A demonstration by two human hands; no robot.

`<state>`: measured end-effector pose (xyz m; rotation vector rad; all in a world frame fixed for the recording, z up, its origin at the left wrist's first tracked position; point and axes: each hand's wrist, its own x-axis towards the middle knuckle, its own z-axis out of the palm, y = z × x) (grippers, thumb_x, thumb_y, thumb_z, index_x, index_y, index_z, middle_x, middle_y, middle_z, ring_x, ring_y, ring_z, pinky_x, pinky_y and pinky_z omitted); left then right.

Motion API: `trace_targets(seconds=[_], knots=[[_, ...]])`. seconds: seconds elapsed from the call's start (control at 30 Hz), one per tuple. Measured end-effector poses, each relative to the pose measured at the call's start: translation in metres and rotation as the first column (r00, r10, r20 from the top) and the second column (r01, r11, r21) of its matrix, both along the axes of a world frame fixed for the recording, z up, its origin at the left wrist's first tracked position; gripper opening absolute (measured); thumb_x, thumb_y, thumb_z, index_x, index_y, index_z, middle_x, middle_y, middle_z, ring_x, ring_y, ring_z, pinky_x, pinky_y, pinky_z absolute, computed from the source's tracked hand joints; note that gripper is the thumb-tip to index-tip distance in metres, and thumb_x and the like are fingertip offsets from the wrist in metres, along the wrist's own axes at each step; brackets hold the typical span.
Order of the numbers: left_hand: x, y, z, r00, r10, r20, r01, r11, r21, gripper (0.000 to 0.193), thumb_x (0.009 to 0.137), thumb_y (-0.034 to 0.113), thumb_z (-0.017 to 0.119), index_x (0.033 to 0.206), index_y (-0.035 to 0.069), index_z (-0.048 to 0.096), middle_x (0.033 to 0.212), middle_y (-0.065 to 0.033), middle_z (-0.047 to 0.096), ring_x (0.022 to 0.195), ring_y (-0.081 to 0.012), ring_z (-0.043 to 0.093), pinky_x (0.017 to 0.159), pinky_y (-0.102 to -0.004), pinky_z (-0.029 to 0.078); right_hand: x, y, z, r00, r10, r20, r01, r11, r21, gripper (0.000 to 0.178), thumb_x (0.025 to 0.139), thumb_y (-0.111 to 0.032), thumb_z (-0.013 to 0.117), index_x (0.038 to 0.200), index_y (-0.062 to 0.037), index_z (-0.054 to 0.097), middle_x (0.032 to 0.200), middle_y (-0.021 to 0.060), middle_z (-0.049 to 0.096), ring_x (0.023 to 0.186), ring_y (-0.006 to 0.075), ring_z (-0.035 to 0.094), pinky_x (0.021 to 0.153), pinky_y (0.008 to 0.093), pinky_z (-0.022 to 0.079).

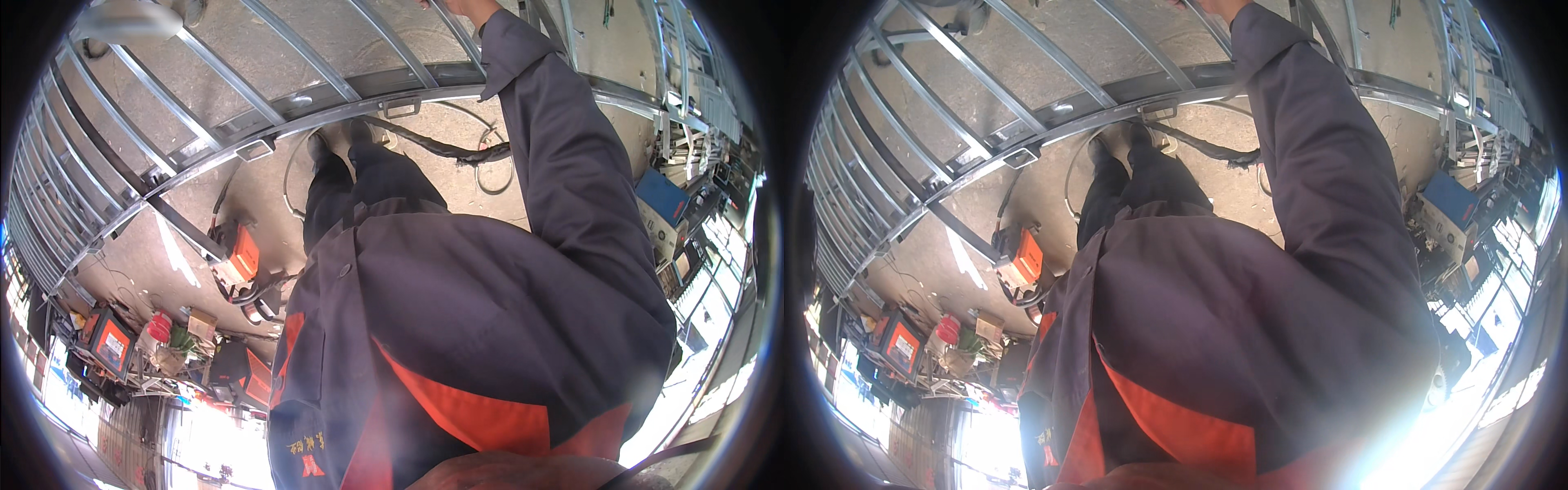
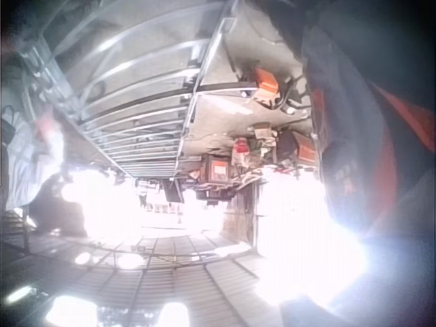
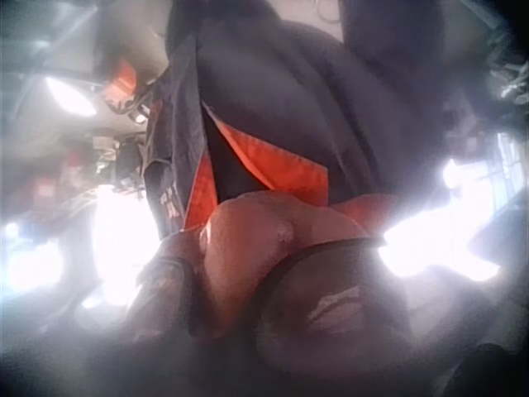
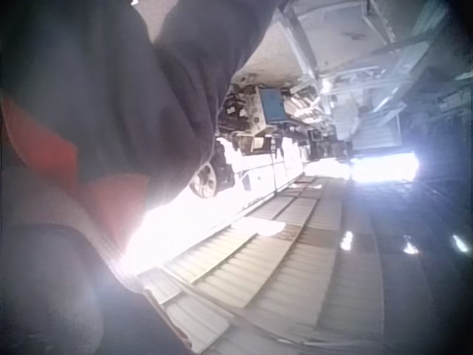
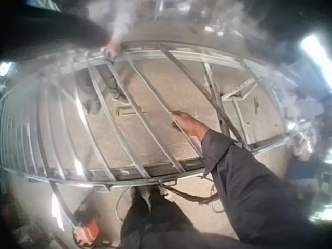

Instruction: The person positions metal bars onto a large metal frame and welds them in place using a handheld welding torch. The person repeatedly aligns bars and applies welds along the frame's joints.

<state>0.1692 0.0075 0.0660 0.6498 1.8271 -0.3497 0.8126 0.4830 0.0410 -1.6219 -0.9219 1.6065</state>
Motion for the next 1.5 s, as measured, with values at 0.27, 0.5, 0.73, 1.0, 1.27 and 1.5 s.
trace_targets(seconds=[0.27,0.5,0.73,1.0,1.27,1.5], knots=[[0.003,0.020,-0.013,0.998,-0.061,0.023,0.060,0.998,0.017,0.048,0.102,0.040,0.059,0.124,-0.001,0.066,0.105,-0.0113,0.071,0.092,-0.0234,0.067,0.079,-0.0384,0.053,0.030,-0.028,0.063,0.948,-0.229,0.219,0.171,0.951,0.256,0.042,0.105,-0.037,0.058,0.137,-0.0095,0.060,0.106,0.0070,0.070,0.097,0.0155,0.066,0.081,0.0325,0.053],[0.009,0.062,-0.030,0.977,-0.200,0.071,0.196,0.978,0.068,0.048,0.102,0.040,0.059,0.125,-0.001,0.065,0.106,-0.0117,0.071,0.094,-0.0240,0.067,0.081,-0.0385,0.053,0.078,-0.211,0.172,0.915,-0.401,-0.051,0.403,0.894,0.193,0.030,0.105,-0.022,0.060,0.130,-0.0034,0.061,0.111,0.0094,0.070,0.097,0.0167,0.069,0.084,0.0337,0.056],[0.018,0.114,-0.058,0.893,-0.425,0.149,0.410,0.904,0.124,0.048,0.102,0.040,0.060,0.126,-0.001,0.065,0.107,-0.0122,0.071,0.095,-0.0246,0.067,0.082,-0.0387,0.052,0.037,-0.471,0.084,0.421,-0.871,0.252,0.848,0.477,0.233,0.036,0.101,-0.029,0.064,0.127,-0.0037,0.069,0.108,0.0096,0.072,0.097,0.0176,0.070,0.084,0.0303,0.055],[0.063,0.136,-0.089,0.756,-0.611,0.236,0.582,0.792,0.187,0.048,0.101,0.039,0.060,0.127,-0.001,0.065,0.109,-0.0127,0.070,0.097,-0.0253,0.067,0.084,-0.0389,0.052,-0.207,-0.775,-0.054,0.668,-0.737,0.104,0.738,0.638,-0.219,0.012,0.088,-0.020,0.069,0.095,-0.0102,0.073,0.083,0.0044,0.069,0.073,0.0170,0.065,0.063,0.0385,0.051],[0.142,0.131,-0.083,0.638,-0.728,0.251,0.708,0.683,0.179,0.048,0.101,0.039,0.060,0.128,-0.001,0.064,0.111,-0.0132,0.070,0.099,-0.0260,0.066,0.085,-0.0392,0.052,-0.259,-0.818,-0.116,0.483,-0.852,0.203,0.770,0.302,-0.562,0.028,0.099,-0.018,0.057,0.113,0.0008,0.072,0.105,0.0075,0.075,0.093,0.0212,0.070,0.084,0.0383,0.055],[0.254,0.090,-0.076,0.606,-0.767,0.211,0.745,0.640,0.188,0.048,0.101,0.039,0.060,0.128,0.000,0.064,0.112,-0.0136,0.070,0.100,-0.0266,0.066,0.086,-0.0393,0.052,-0.135,-0.854,-0.123,0.645,-0.663,0.380,0.744,0.434,-0.508,0.036,0.095,-0.019,0.060,0.125,-0.0016,0.070,0.114,0.0230,0.074,0.106,0.0327,0.072,0.087,0.0429,0.056]])
